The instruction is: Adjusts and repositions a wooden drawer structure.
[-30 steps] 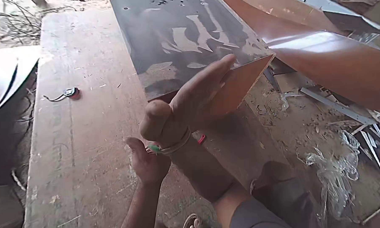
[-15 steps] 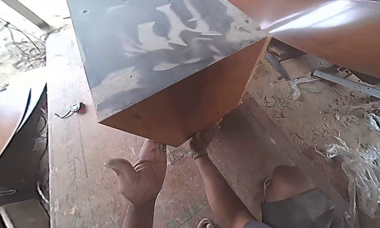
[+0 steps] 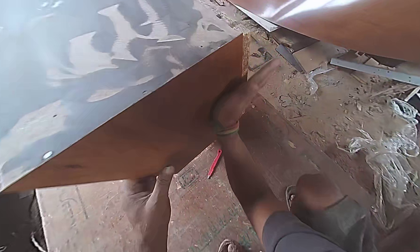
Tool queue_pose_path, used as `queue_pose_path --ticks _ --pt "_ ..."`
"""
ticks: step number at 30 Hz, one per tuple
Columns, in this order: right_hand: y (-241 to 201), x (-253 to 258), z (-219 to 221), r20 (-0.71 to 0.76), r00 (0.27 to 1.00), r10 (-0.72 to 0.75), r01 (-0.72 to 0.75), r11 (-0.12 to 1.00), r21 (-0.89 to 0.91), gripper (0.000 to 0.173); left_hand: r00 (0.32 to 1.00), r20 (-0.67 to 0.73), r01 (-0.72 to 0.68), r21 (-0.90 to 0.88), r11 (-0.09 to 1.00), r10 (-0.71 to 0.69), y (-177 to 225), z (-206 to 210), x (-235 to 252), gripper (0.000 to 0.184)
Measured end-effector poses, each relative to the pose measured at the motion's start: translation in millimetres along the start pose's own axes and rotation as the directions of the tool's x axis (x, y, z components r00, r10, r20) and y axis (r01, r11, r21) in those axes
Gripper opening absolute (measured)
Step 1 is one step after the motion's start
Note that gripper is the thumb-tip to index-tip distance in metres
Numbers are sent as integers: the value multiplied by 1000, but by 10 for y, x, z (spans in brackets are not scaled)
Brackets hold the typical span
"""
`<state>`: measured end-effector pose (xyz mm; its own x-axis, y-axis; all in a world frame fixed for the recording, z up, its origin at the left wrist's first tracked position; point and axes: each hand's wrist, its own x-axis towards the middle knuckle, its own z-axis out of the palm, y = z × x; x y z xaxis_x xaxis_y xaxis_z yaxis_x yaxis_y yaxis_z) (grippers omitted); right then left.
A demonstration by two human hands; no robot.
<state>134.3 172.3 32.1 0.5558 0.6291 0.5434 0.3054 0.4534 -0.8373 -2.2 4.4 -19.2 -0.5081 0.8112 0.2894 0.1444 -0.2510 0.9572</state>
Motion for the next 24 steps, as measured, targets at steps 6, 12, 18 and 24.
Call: queue_pose_path --ticks 6,12,18,24 --pt "1130 -425 91 -104 986 -128 126 992 -20 95 994 -72 -65 195 979 80 -68 208 80 51" --pt "1583 -592 -44 72 996 -48 61 978 -198 99 994 -105 2 204 979 20 3 275 62 59" --pt "1512 -508 -84 118 984 132 -92 951 -295 84 991 -133 45 201 979 -18 21 247 76 57" --pt "468 108 78 -81 990 -115 122 990 77 87 995 -97 -14 243 970 38 -13 244 52 63"
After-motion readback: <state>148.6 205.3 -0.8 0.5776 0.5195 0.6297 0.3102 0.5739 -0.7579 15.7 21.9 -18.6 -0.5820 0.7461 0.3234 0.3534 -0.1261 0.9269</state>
